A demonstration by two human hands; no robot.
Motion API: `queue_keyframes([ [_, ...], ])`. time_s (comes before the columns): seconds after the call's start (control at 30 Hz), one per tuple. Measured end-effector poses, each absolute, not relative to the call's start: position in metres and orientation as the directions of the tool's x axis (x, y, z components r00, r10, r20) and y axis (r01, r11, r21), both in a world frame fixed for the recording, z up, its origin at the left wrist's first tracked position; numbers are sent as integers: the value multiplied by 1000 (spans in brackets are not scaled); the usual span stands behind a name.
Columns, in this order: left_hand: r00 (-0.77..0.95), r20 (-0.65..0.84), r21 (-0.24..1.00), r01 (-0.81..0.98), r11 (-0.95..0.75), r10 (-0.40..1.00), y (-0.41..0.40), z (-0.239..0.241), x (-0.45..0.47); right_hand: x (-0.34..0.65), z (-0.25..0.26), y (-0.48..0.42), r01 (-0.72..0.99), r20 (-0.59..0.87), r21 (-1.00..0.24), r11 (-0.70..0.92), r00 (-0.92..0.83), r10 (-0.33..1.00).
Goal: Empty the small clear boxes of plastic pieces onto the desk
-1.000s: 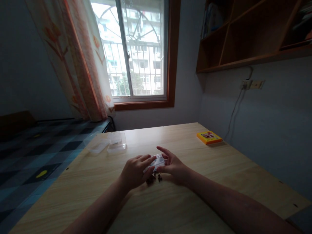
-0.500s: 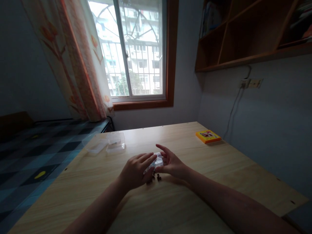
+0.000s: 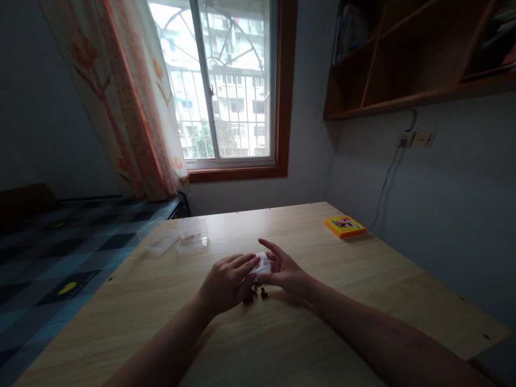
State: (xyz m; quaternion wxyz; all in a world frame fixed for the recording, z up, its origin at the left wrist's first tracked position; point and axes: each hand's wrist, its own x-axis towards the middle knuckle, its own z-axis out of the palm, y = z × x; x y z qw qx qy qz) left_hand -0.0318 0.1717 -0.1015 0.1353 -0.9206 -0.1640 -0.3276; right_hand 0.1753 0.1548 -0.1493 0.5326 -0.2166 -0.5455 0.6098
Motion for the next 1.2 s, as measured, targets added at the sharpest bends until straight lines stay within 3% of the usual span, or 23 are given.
queue_keyframes([
  [0.27,719,644,-44,375,-926,261,171,-99,-30,176,-148,153,-400,283,-905,145,-311,907],
  [0.5,627,688,146,374,-916,365,171,-102,-33,177,-143,151,-434,266,-892,122,-287,920],
  [0.7,571,708,229,372,-900,416,171,-106,-29,180,-137,150,-419,250,-901,112,-292,923],
  [1.2,547,730,237,360,-902,410,169,-105,-27,177,-138,149,-431,215,-899,79,-277,937],
])
